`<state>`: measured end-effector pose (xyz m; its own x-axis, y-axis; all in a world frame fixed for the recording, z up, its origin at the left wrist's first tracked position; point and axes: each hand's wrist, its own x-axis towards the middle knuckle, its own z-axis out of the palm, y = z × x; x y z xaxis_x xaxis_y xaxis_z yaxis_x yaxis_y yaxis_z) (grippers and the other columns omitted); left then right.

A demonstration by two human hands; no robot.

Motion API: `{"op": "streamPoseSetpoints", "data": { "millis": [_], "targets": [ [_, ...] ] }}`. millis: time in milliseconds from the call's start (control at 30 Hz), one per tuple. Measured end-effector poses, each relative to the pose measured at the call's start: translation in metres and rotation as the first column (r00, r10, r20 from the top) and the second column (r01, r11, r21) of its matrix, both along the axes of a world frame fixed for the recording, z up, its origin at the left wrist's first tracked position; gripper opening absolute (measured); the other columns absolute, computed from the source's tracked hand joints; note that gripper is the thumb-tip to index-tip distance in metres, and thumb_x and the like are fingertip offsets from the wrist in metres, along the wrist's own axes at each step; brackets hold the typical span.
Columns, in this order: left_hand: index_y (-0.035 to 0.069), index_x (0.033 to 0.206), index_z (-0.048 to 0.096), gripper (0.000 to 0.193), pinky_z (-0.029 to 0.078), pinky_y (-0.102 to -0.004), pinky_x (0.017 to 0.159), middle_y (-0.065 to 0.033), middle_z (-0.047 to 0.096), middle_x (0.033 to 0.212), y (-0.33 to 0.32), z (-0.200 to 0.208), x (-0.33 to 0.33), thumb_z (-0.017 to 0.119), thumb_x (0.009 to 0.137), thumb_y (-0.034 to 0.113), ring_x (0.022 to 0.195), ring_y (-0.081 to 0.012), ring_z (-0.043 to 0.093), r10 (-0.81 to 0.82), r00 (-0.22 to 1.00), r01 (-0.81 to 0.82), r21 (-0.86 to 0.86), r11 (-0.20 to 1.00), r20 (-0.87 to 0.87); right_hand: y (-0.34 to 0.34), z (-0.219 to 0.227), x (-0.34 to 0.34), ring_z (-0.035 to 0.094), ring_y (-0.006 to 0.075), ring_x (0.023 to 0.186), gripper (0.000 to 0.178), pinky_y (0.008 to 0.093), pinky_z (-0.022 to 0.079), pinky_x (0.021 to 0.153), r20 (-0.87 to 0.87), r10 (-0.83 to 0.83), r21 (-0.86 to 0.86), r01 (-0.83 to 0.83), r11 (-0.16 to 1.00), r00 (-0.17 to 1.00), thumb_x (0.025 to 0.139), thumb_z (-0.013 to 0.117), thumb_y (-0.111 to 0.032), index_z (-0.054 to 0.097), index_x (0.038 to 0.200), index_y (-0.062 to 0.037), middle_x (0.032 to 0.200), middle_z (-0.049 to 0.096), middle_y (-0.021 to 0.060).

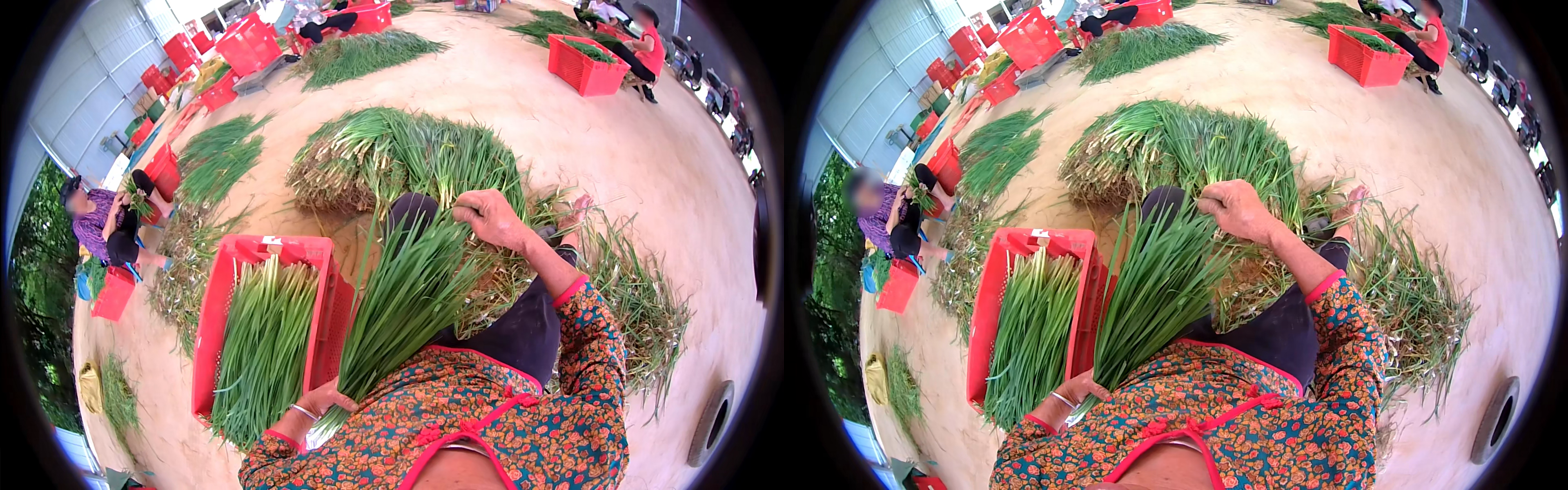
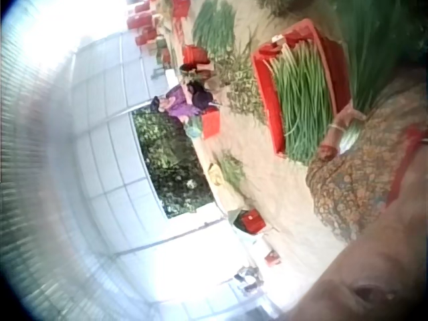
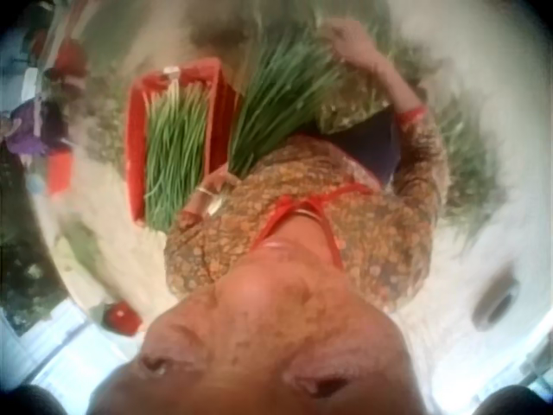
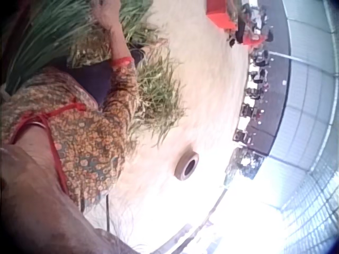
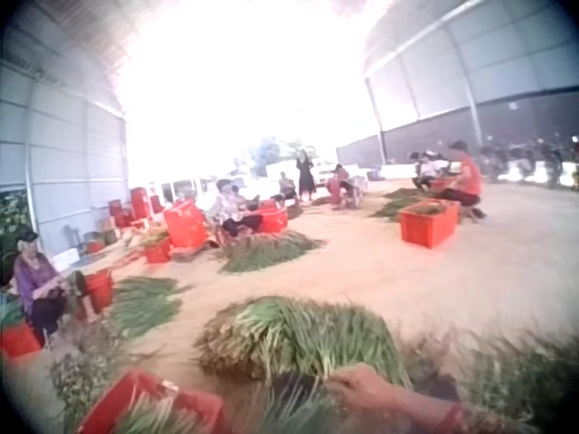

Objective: The person cleans a bundle of green onions by hand, stripping away the outer layers and debris from the stalks and placing the cleaned items into a red plastic crate.

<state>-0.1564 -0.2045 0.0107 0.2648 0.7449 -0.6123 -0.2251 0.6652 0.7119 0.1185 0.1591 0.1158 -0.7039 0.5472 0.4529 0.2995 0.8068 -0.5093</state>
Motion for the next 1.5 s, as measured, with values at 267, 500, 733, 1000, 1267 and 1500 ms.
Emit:
{"op": "streamPoseSetpoints", "data": {
  "millis": [267,500,733,1000,1267,1500],
  "targets": [
    [0.004,0.139,0.032,0.093,0.034,-0.0324,0.101,-0.0098,0.050,0.128,-0.017,-0.016,-0.004,0.075,0.057,0.001,0.120,-0.0218,0.044,0.038,0.998,-0.039,-0.029,0.999,-0.040,0.040,0.014,0.075,0.040,0.0073,0.056,0.018,0.0242,0.037,0.055,-0.779,-0.332,-0.587,-0.432,0.684,0.532,0.086,0.061,-0.020,0.061,0.075,-0.0058,0.064,0.052,-0.0021],
    [0.004,0.136,0.035,0.093,0.033,-0.0328,0.101,-0.0096,0.048,0.129,0.024,0.018,0.003,0.076,0.052,-0.001,0.119,-0.0227,0.044,-0.004,0.998,0.001,0.051,0.999,0.061,0.047,-0.068,0.119,0.046,0.0119,0.062,0.014,0.0294,0.039,0.056,-0.336,-0.495,-0.044,0.512,0.858,0.801,0.083,0.062,-0.014,0.063,0.091,-0.0021,0.066,0.050,0.0075],
    [0.002,0.135,0.036,0.093,0.034,-0.0319,0.099,-0.0095,0.050,0.127,0.043,0.032,0.008,0.079,0.053,0.007,0.118,-0.0228,0.045,-0.070,0.991,0.083,0.116,0.990,-0.117,0.023,-0.068,0.094,0.034,0.0143,0.051,0.047,0.0344,0.034,0.052,-0.122,-0.568,-0.350,0.500,0.792,0.814,0.081,0.066,-0.027,0.044,0.057,0.0077,0.053,0.038,0.0100],
    [-0.002,0.123,0.048,0.067,0.043,-0.0332,0.093,-0.0118,0.059,0.112,0.018,0.002,0.003,0.071,0.060,0.009,0.101,-0.0238,0.057,0.121,0.988,-0.114,-0.076,0.991,0.096,0.018,-0.036,0.077,0.056,0.0125,0.053,0.026,0.0273,0.048,0.056,-0.243,-0.510,-0.530,0.327,0.782,0.825,0.083,0.057,-0.007,0.062,0.107,0.0011,0.081,0.067,0.0101],
    [-0.003,0.120,0.051,0.064,0.045,-0.0330,0.090,-0.0123,0.061,0.109,0.022,0.005,0.006,0.071,0.059,0.006,0.099,-0.0242,0.059,0.166,0.981,-0.152,-0.142,0.978,0.096,0.004,0.005,0.055,0.052,0.0070,0.052,0.020,0.0223,0.043,0.048,-0.391,-0.371,-0.597,0.075,0.799,0.842,0.088,0.058,-0.016,0.064,0.092,0.0032,0.068,0.062,0.0045],
    [-0.002,0.121,0.051,0.068,0.043,-0.0337,0.093,-0.0125,0.061,0.111,0.023,0.009,0.006,0.072,0.057,0.004,0.102,-0.0264,0.058,0.157,0.986,-0.144,-0.171,0.975,0.062,-0.006,0.023,0.019,0.061,0.0221,0.073,0.016,0.0330,0.050,0.062,-0.198,-0.136,0.108,0.160,0.981,0.971,0.084,0.063,-0.021,0.066,0.093,-0.0082,0.083,0.062,0.0075]
  ]
}}
